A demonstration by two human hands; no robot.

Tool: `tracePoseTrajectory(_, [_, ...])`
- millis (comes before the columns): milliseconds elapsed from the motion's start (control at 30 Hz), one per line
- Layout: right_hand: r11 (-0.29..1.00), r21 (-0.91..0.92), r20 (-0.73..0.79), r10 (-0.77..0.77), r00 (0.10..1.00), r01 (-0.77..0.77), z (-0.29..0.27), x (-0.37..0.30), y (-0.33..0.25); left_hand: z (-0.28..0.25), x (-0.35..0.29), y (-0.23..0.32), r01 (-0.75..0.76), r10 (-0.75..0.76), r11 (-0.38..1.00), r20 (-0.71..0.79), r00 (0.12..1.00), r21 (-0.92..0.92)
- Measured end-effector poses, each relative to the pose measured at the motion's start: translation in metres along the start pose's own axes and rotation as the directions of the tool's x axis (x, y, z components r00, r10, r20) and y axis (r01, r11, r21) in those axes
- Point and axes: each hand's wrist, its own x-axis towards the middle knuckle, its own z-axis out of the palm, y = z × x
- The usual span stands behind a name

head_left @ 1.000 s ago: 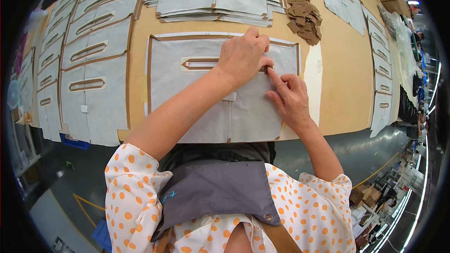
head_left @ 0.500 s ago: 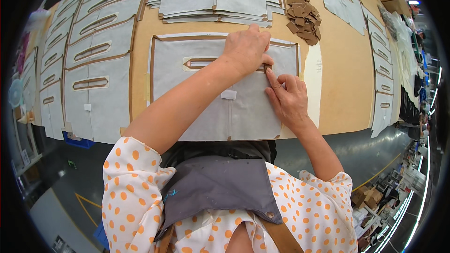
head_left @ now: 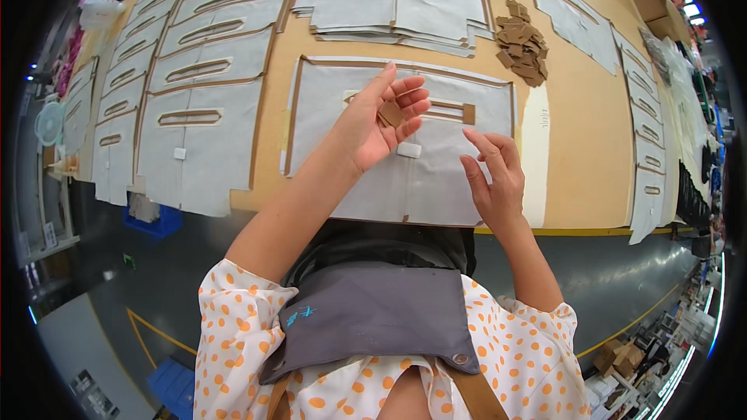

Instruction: Applying small leather patches to cutouts in a larger leather panel on a workshop table.

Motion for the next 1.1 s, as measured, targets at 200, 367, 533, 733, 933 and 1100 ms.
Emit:
tracePoseTrajectory(200, [0.942, 0.313, 0.116, 0.092, 0.989, -0.124, 0.025, 0.020, -0.062, -0.025, -0.037, -0.025, 0.042, 0.023, 0.950, 0.201, 0.979, -0.310])
tracePoseTrajectory(367, [0.957, 0.291, 0.151, -0.032, 0.988, -0.014, 0.046, 0.014, -0.065, -0.023, -0.053, -0.033, 0.027, 0.027, 0.961, 0.188, 0.982, -0.276])
tracePoseTrajectory(533, [0.967, 0.250, 0.132, -0.083, 0.988, 0.048, 0.046, 0.013, -0.062, -0.035, -0.051, -0.044, 0.030, 0.027, 0.970, 0.232, 0.972, -0.240])
tracePoseTrajectory(733, [0.970, 0.228, 0.104, -0.110, 0.989, 0.084, 0.045, 0.016, -0.058, -0.025, -0.051, -0.040, 0.071, -0.027, 0.954, 0.149, 0.988, -0.293])
tracePoseTrajectory(933, [0.787, 0.519, 0.100, 0.333, 0.938, -0.335, 0.042, 0.021, -0.059, -0.031, -0.066, -0.028, -0.079, 0.078, 0.996, 0.026, 0.997, 0.045])
tracePoseTrajectory(1100, [0.586, 0.638, 0.328, 0.379, 0.865, -0.499, 0.052, 0.030, -0.065, -0.041, -0.069, -0.018, -0.205, 0.216, 0.943, -0.014, 0.976, 0.263])
